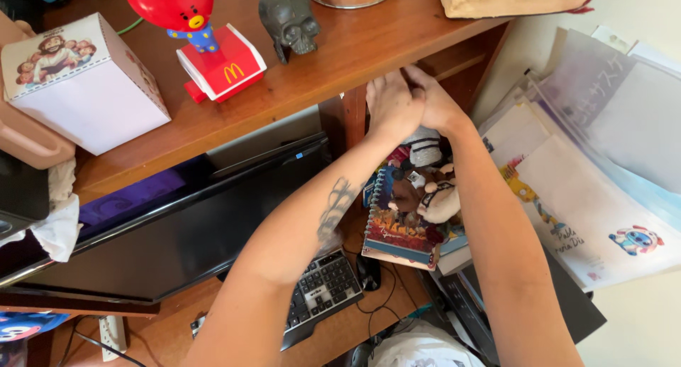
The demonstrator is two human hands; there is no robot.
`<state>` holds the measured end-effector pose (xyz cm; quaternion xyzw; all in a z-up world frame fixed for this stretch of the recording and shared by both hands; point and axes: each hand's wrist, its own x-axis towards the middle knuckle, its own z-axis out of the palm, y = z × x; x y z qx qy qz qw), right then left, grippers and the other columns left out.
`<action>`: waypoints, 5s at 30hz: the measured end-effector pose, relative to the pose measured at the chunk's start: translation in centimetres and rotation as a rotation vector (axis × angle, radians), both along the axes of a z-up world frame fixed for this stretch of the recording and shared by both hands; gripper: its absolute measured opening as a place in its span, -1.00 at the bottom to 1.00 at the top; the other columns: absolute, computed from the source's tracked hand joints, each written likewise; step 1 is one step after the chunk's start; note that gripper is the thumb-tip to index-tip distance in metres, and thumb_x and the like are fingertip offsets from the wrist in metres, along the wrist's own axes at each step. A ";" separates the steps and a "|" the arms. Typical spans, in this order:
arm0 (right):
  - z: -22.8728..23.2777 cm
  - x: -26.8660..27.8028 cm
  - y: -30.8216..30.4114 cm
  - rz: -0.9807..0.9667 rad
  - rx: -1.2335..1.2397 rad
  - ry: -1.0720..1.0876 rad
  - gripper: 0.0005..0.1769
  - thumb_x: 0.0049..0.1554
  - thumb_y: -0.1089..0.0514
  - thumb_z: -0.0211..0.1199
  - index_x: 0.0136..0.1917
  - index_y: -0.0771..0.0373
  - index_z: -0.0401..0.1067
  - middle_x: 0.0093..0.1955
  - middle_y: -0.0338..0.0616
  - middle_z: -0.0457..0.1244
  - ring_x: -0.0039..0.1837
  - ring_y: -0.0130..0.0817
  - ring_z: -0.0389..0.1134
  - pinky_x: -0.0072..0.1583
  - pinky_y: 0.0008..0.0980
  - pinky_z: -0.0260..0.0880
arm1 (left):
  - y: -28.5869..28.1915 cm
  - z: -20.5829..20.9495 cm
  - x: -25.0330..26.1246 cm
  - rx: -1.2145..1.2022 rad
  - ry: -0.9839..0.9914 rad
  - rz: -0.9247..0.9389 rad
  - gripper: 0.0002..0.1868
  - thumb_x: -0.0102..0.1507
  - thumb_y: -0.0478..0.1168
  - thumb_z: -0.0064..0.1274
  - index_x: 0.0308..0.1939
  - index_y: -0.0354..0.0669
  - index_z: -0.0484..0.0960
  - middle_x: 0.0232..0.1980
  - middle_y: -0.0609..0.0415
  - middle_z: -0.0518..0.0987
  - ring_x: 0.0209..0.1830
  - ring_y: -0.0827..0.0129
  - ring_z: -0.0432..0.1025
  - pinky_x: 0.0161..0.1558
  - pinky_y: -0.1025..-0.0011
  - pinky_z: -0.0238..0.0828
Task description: The person wipes a computer monitor with a cloth, sprays the cloth with a liquid from a bottle, and then cleans the desk surface and peripheral equipment before organizing items on a nearby shelf.
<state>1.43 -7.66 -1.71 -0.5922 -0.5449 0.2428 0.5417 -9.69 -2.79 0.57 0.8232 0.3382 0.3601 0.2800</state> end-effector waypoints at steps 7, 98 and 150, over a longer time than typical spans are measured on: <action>-2.4 -0.6 -2.0 -0.094 0.088 0.078 -0.26 0.13 0.36 0.15 0.57 0.33 0.11 0.42 0.04 0.28 0.46 -0.29 0.28 0.40 -0.38 0.29 | -4.2 -2.7 -7.4 0.117 -0.297 -0.217 -0.10 0.22 -0.15 0.22 0.52 -0.35 0.08 0.47 -0.40 0.24 0.49 -0.24 0.08 0.48 0.02 -0.05; -22.9 -38.3 -13.2 -0.308 -0.252 0.329 0.03 0.05 0.31 0.42 0.59 0.24 -0.15 0.50 -0.03 0.08 0.52 -0.20 0.07 0.36 -0.24 0.11 | -2.6 -10.8 -42.8 -0.118 0.075 -0.109 -0.62 0.24 -0.12 0.23 0.11 -0.05 0.59 -0.01 -0.08 0.68 -0.08 -0.03 0.60 -0.09 0.16 0.53; -1.8 6.4 0.2 -0.752 0.502 0.451 -0.46 0.14 0.40 0.31 0.33 0.31 0.19 0.26 -0.05 0.28 0.27 -0.29 0.31 0.31 -0.33 0.31 | -2.2 0.8 -2.4 0.298 0.516 -0.439 -0.04 0.23 -0.01 0.19 0.56 -0.21 -0.02 0.64 -0.21 -0.05 0.64 -0.02 -0.13 0.56 0.13 -0.21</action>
